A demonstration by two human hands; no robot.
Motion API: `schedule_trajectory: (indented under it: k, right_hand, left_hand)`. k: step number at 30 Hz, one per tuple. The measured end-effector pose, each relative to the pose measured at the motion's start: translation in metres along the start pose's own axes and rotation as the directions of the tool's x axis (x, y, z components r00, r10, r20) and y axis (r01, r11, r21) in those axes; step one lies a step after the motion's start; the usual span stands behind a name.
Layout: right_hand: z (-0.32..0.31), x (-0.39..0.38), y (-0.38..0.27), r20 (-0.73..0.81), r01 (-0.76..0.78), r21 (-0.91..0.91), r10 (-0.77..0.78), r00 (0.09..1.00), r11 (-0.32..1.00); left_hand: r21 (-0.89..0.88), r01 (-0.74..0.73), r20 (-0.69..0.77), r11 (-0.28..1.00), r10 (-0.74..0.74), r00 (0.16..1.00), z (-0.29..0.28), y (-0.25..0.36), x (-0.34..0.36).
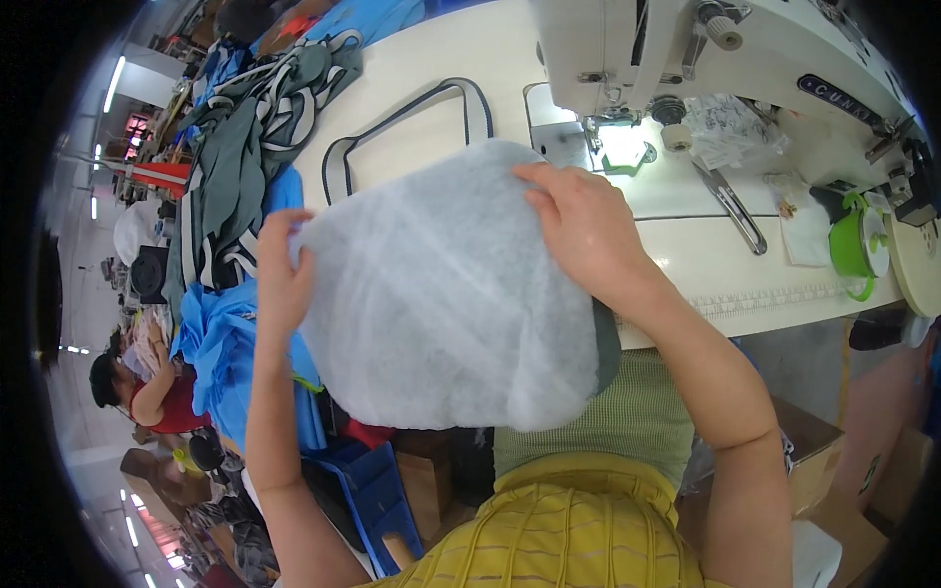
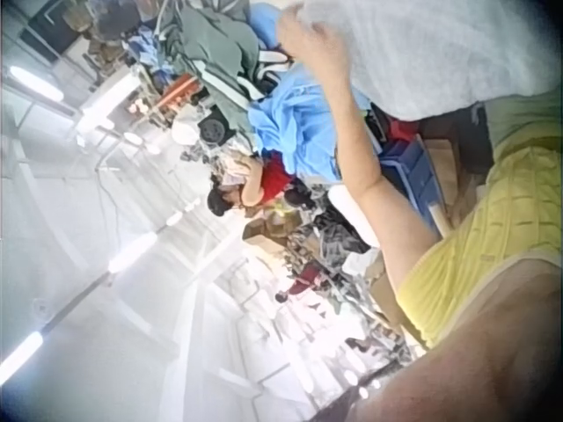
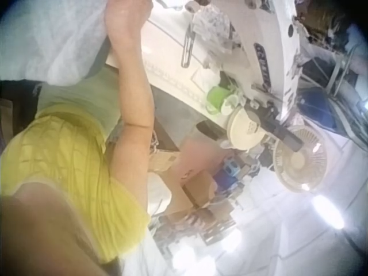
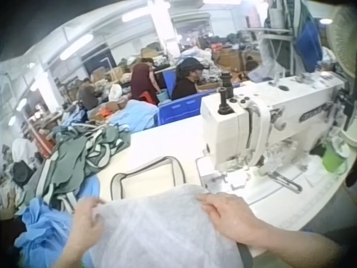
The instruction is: Sewing components of a blue fabric bag together using an industrial sewing machine.
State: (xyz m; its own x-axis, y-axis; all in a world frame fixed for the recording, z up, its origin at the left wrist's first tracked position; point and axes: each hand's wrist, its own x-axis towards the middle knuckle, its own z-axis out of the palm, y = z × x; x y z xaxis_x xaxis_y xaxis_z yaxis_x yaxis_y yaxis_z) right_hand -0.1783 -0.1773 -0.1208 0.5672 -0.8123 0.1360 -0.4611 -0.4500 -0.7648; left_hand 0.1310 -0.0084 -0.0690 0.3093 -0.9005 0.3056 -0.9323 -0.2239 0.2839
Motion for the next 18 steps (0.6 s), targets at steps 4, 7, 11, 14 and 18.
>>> schedule_trajectory:
  k: [4, 7, 11, 14, 18]
  right_hand:
    - [-0.003, -0.001, 0.001, -0.023, -0.002, 0.016, 0.002, 1.0, 1.0]
    - [0.006, -0.001, 0.012, -0.1, 0.059, 0.137, -0.045, 0.994, 0.989]
    - [-0.018, -0.016, -0.01, 0.022, -0.199, 0.294, 0.202, 0.979, 0.935]
    - [-0.029, -0.045, -0.014, 0.179, -0.197, 0.335, 0.143, 0.973, 0.921]
    - [-0.043, -0.067, -0.019, 0.262, 0.024, 0.121, -0.056, 0.963, 0.992]
  left_hand:
    - [-0.176, -0.378, 0.171, 0.909, 0.406, 0.898, 0.045, 0.094, 0.012]
    - [-0.234, -0.335, 0.263, 0.913, 0.391, 0.882, 0.086, 0.111, 0.01]
    - [-0.146, -0.318, 0.186, 0.937, 0.342, 0.921, 0.108, 0.107, 0.01]
    - [-0.11, -0.3, 0.199, 0.948, 0.316, 0.927, 0.113, 0.108, 0.01]
    - [-0.115, -0.3, 0.199, 0.947, 0.318, 0.927, 0.108, 0.109, 0.01]
